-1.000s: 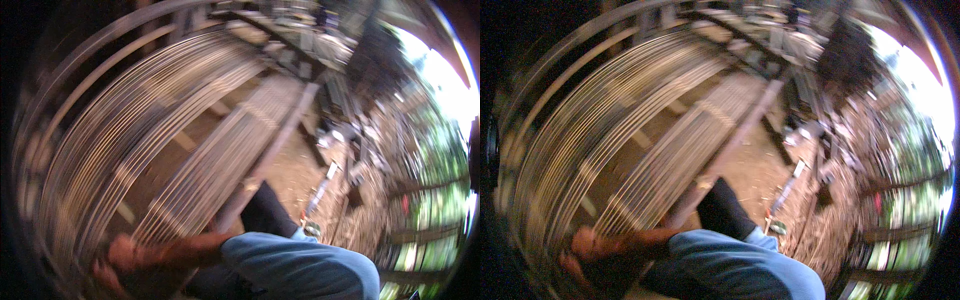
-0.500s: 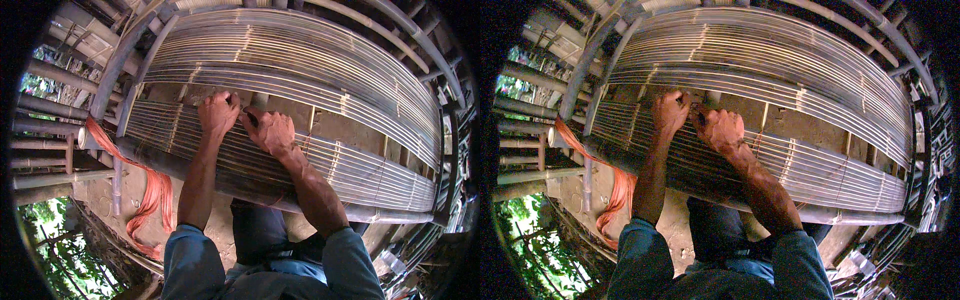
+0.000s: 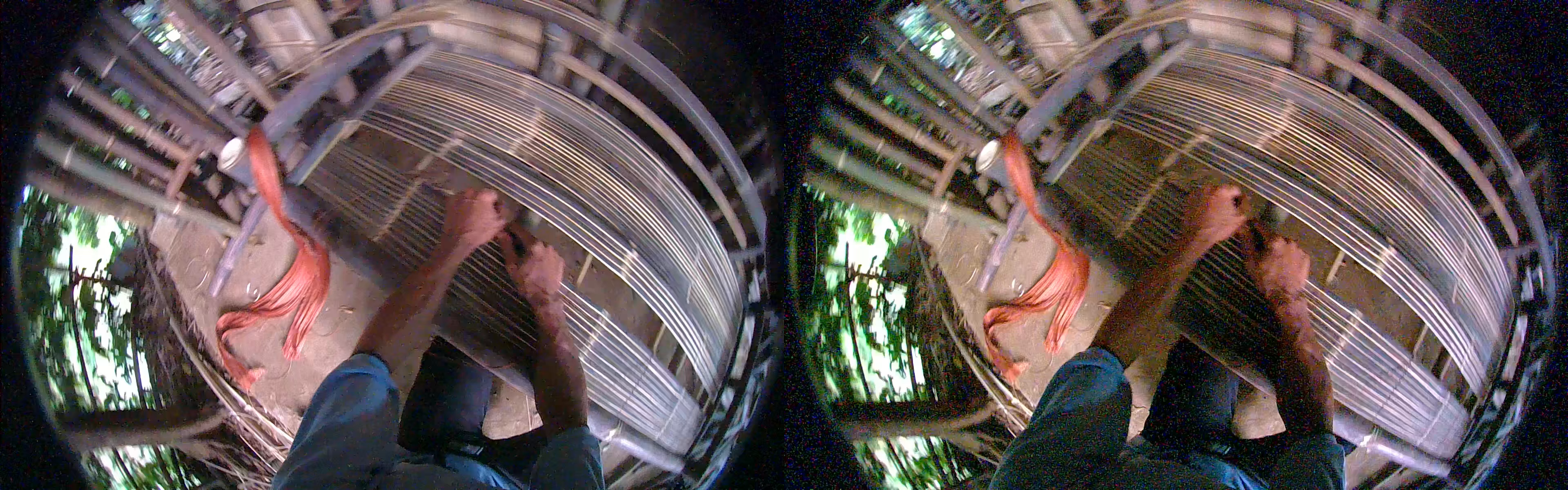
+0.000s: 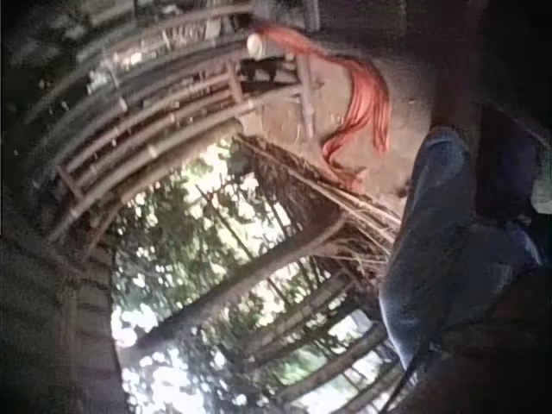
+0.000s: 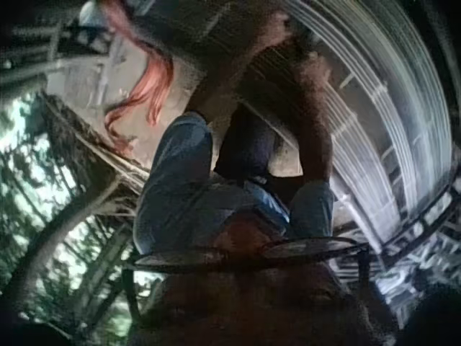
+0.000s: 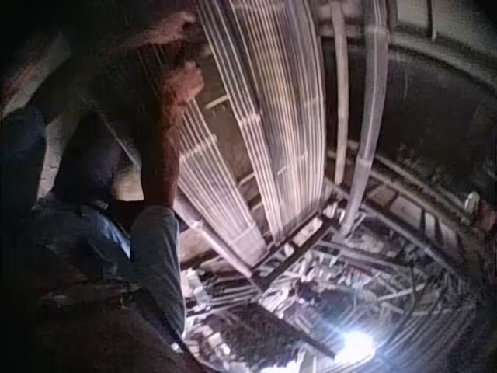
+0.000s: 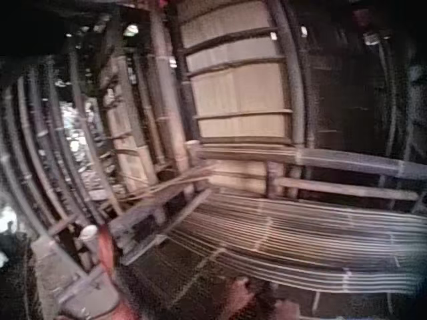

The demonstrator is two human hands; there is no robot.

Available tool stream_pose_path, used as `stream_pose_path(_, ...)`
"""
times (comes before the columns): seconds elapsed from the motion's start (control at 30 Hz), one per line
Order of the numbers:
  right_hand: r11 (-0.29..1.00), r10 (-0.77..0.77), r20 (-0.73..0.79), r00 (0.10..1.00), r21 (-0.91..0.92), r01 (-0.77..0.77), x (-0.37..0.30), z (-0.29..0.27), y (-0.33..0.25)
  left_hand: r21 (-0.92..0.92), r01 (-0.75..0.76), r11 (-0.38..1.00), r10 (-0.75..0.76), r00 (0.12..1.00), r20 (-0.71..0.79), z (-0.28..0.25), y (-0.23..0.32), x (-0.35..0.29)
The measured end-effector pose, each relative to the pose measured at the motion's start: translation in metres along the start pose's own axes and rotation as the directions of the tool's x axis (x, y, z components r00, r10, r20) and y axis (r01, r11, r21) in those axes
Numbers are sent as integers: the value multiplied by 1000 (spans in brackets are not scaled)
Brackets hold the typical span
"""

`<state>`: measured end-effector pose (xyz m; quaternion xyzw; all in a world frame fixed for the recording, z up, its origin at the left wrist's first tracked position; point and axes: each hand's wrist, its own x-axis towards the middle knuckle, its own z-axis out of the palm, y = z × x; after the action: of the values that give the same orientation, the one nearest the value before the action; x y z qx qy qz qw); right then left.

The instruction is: The person weaves thin bamboo slats together using red string to create a large mat, threading the string through the slats and pulling it tight by hand.

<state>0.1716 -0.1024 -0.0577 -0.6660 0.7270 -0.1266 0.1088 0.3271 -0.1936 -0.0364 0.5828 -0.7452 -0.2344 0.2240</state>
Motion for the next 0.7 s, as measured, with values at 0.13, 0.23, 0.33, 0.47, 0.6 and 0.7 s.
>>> stream_pose_path(0.13, 1000, 8, 32, 999, -27, -7, -1, 1, 6, 63, -63, 996, 72, 987, -142, 4, 6, -7)
stream_pose_path(0.23, 999, -30, -68, 997, 39, 33, -8, 1, -2, -52, -23, 998, 13, 983, -182, 10, -12, -14)
stream_pose_path(0.33, 992, -120, -157, 980, -57, 112, 2, 24, 26, -110, -51, 993, 33, 987, -160, 2, -3, -10)
stream_pose_path(0.47, 997, -72, -186, 980, -6, 72, 8, 50, 56, -50, -119, 992, 106, 973, -203, 3, -1, -3)
stream_pose_path(0.6, 998, -57, -65, 996, -4, 56, 6, 22, 25, 52, -148, 988, 156, 963, -221, 8, -6, 0)
stream_pose_path(0.7, 997, -34, -115, 993, 65, 42, -2, 8, 6, -23, -106, 994, 99, 975, -198, 7, -8, -8)
